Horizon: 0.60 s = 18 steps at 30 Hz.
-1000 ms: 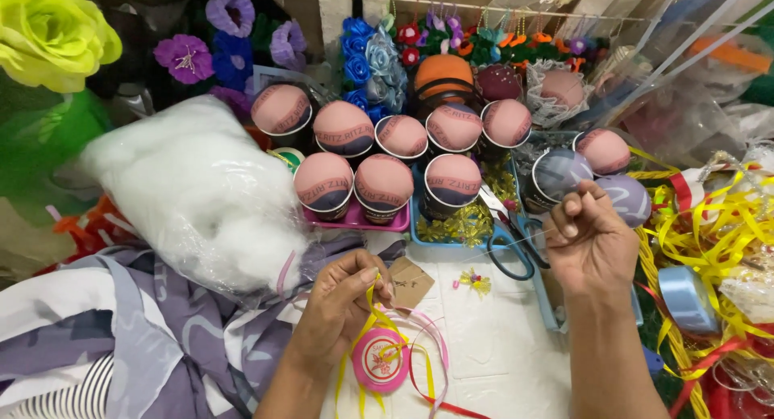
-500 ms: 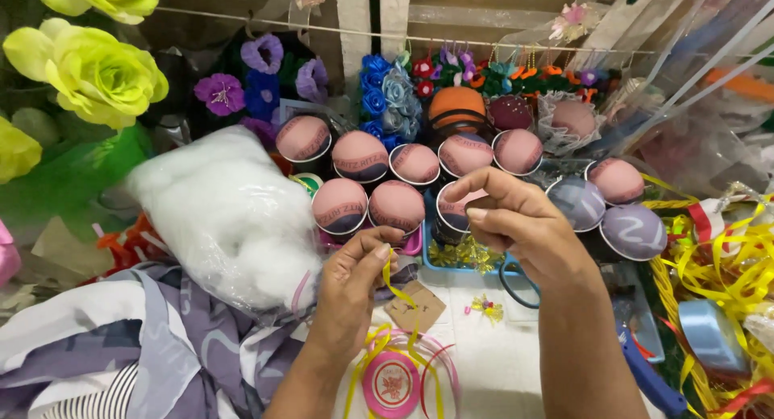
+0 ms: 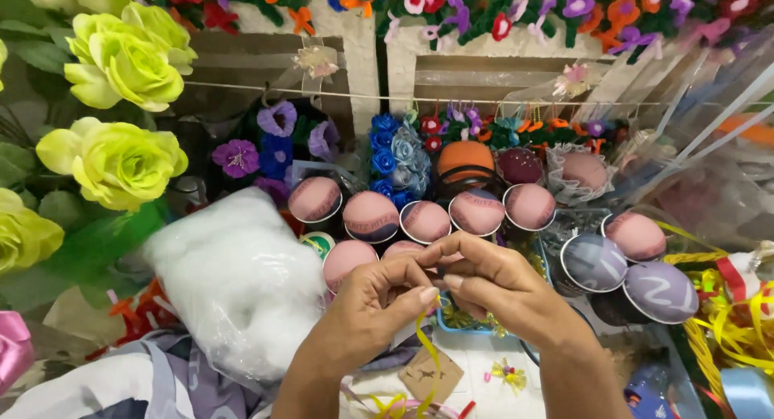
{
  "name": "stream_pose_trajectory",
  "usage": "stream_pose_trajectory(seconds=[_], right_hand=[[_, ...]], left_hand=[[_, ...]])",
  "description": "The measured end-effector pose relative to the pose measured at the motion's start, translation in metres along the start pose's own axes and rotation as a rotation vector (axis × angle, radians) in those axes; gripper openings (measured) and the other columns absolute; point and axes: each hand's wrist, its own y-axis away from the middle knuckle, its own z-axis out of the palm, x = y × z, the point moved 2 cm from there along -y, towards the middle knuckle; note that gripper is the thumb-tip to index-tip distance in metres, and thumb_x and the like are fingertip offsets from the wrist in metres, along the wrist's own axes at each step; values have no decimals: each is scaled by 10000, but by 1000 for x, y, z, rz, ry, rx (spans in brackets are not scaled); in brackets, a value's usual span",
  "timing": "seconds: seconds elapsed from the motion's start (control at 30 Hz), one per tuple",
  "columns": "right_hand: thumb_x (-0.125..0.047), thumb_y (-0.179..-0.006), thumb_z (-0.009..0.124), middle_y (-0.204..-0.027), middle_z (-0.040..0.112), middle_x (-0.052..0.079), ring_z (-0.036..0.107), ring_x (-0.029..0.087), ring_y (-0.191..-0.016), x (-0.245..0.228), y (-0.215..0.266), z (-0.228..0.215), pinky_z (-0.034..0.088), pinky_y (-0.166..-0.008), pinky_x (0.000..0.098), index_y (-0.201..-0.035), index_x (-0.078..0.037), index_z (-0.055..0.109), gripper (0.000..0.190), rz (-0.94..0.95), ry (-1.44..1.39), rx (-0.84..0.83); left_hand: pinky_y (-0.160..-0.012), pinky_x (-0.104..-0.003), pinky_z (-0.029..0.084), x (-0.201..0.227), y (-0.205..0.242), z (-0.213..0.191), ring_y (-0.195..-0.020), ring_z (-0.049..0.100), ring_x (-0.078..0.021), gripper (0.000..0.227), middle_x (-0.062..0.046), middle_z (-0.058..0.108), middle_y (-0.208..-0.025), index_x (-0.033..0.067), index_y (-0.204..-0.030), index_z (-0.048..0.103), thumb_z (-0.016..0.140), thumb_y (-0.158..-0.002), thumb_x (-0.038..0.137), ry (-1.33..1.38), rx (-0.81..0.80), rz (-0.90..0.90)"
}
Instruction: The person is carefully assembling decorative ribbon ornaments by threading and tying thin ribbons together.
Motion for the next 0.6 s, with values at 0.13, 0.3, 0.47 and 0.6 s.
stream_pose_trajectory(seconds=[0.13,0.3,0.47,0.6], right_hand=[[-89,-1001,545,-649,447,0,379,88,-548,-5,0,0,333,-513,235,-1182,5,671,240,-9,8,17],[-104,-974,547,-630,439,8,411,105,-571,-5,-4,-4,367,-537,248,-1189,-5,699,282,2,49,77],[-56,-974,577,-627,379,-20,329,80,-533,-5,-3,-10,263,-492,239,-1164,6,698,234,7,44,130],[-34,-952,581,-630,407,-35,337,69,-536,-2,2,-19,247,-468,226,-1105,-37,733,216,44,139,240]], left_hand=[[-797,-265,519,-13,0,-5,-1000,656,-98,128,-75,730,-1064,56,-887,693,651,-965,149,27,-65,-51],[-755,-281,539,-28,-1,-11,-799,657,-137,158,-69,689,-827,46,-868,640,637,-975,161,122,-13,-32],[-785,-269,534,-17,0,-15,-819,655,-121,169,-55,697,-850,60,-851,671,624,-987,147,59,44,7],[-718,-250,502,-21,1,-17,-776,616,-98,151,-34,668,-825,58,-862,672,641,-986,138,-4,76,0]])
